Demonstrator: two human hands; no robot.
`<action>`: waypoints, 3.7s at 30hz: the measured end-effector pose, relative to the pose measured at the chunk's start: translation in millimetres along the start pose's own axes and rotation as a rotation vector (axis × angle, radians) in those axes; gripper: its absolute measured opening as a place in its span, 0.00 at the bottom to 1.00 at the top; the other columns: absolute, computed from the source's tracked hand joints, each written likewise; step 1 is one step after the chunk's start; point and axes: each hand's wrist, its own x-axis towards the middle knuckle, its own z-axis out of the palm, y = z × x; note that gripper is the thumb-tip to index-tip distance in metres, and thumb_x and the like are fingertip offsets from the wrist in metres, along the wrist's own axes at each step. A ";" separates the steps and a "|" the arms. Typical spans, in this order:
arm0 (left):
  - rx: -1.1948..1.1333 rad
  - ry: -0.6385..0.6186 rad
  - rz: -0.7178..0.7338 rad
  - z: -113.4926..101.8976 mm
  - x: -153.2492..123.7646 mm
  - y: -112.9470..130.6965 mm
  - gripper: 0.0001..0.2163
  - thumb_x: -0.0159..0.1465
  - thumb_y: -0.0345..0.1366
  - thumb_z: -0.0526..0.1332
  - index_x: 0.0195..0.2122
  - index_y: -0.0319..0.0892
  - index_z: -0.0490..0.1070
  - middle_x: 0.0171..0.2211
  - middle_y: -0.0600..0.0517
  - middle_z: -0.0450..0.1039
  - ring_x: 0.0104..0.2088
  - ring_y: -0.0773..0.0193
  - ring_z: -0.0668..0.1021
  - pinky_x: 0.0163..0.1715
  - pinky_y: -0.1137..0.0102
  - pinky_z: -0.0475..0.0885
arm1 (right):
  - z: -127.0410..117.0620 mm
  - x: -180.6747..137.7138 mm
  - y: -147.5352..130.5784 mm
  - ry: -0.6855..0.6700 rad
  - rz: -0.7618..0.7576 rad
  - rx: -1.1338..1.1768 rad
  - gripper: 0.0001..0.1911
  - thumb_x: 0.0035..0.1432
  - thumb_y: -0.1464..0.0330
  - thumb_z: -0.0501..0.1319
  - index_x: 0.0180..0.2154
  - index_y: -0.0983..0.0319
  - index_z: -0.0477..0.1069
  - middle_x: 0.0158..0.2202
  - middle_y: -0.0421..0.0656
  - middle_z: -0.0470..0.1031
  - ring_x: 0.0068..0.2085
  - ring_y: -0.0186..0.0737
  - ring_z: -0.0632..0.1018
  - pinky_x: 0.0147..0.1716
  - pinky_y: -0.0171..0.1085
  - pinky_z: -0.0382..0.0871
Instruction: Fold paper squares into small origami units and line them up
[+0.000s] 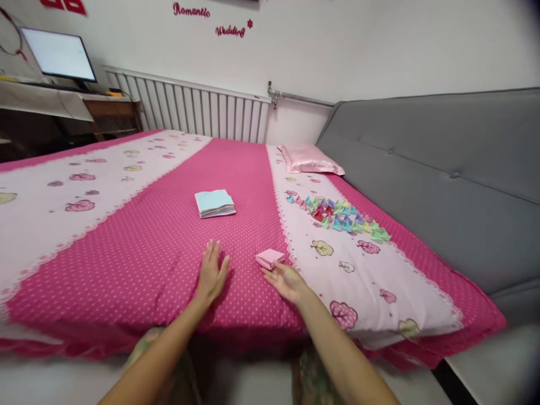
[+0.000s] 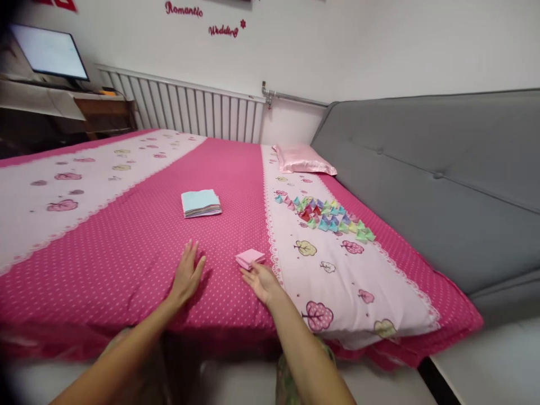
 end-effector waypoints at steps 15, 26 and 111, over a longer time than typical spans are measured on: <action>0.479 0.015 0.102 -43.6 -34.7 -33.8 0.27 0.61 0.47 0.44 0.57 0.35 0.57 0.57 0.37 0.56 0.59 0.48 0.56 0.55 0.52 0.45 | -98.8 -25.8 22.8 0.714 -0.296 -1.316 0.31 0.57 0.57 0.46 0.59 0.64 0.50 0.62 0.51 0.45 0.62 0.49 0.44 0.57 0.49 0.33; 0.419 0.037 0.113 -43.7 -37.1 -37.7 0.31 0.59 0.50 0.46 0.57 0.31 0.56 0.57 0.34 0.56 0.59 0.46 0.55 0.56 0.52 0.44 | -110.6 -16.5 40.6 0.810 -0.340 -1.670 0.30 0.59 0.56 0.39 0.59 0.63 0.49 0.61 0.50 0.51 0.60 0.47 0.52 0.56 0.45 0.38; 0.319 -0.380 0.475 63.4 -44.0 98.2 0.28 0.63 0.48 0.39 0.61 0.37 0.44 0.60 0.45 0.52 0.60 0.53 0.51 0.57 0.56 0.45 | -113.9 -28.1 34.3 0.847 -0.517 -1.586 0.28 0.58 0.59 0.43 0.56 0.67 0.55 0.57 0.54 0.57 0.57 0.50 0.56 0.55 0.47 0.40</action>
